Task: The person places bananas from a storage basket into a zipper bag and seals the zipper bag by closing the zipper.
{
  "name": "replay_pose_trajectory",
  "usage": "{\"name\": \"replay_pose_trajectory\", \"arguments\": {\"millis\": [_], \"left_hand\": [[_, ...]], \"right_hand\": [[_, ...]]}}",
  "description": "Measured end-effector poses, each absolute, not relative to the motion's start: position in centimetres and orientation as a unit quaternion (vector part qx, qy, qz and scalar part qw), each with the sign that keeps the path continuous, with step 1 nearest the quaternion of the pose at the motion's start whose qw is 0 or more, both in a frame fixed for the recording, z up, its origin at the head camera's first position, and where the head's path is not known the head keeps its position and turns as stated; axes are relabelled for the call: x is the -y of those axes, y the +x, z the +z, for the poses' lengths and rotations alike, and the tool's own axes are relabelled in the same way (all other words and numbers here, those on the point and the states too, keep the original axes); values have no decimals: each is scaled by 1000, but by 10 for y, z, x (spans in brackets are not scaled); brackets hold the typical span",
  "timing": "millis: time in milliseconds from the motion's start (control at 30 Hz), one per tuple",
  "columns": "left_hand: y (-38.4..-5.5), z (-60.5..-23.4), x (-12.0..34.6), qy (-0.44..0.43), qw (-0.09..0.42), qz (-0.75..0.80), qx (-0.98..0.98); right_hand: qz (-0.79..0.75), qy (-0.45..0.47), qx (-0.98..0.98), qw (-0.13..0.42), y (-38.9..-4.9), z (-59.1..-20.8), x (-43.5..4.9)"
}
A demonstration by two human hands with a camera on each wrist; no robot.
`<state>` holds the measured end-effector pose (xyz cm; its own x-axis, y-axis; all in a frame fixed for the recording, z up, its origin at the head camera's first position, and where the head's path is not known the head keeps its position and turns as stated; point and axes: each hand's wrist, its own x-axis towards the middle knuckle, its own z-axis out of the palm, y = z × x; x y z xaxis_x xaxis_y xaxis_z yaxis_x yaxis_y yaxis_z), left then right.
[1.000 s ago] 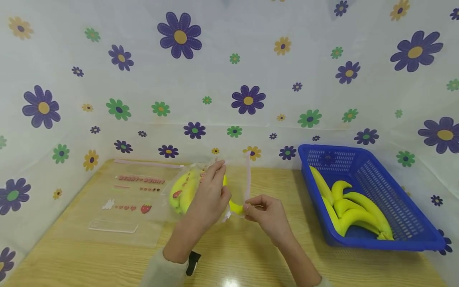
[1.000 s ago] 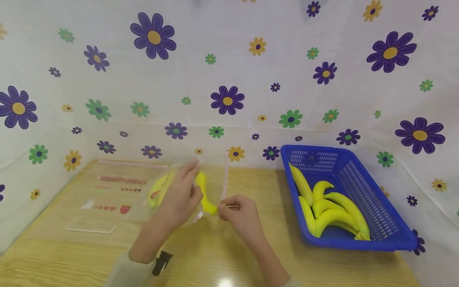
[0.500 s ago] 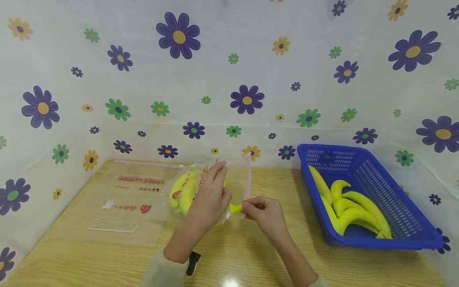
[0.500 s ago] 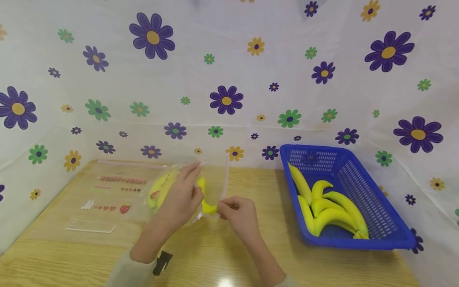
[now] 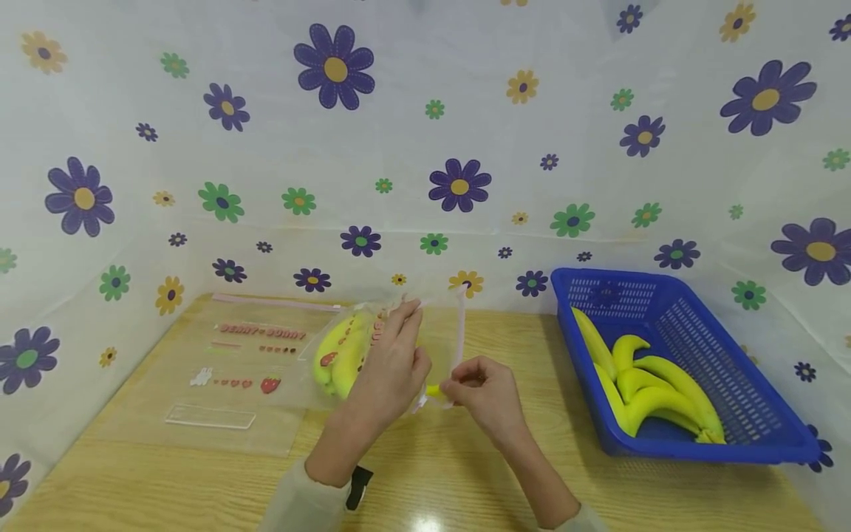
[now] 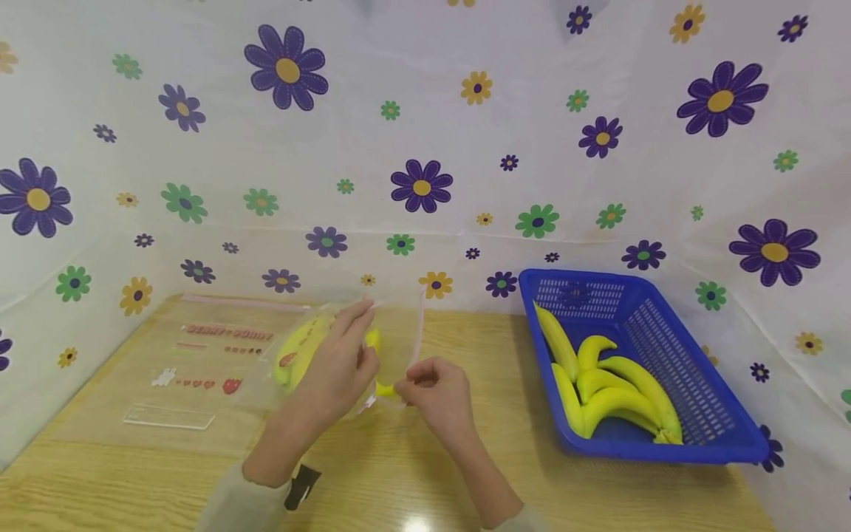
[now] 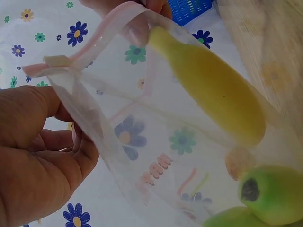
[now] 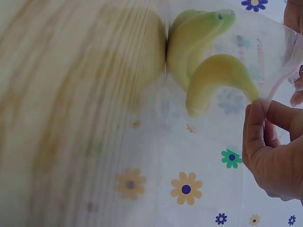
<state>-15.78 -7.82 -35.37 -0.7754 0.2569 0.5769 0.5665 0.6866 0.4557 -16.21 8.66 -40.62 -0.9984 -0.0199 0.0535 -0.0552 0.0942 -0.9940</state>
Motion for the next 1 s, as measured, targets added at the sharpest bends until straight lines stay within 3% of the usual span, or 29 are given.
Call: {"name": "replay_pose_trajectory", "arguments": {"millis": [733, 1000], "left_hand": [[-158, -351, 82, -225, 238, -326, 887], [-158, -349, 82, -213, 246, -320, 890]], "right_hand": [[693, 19, 721, 0, -161, -402, -88], [680, -13, 733, -28, -166, -405, -91]]}}
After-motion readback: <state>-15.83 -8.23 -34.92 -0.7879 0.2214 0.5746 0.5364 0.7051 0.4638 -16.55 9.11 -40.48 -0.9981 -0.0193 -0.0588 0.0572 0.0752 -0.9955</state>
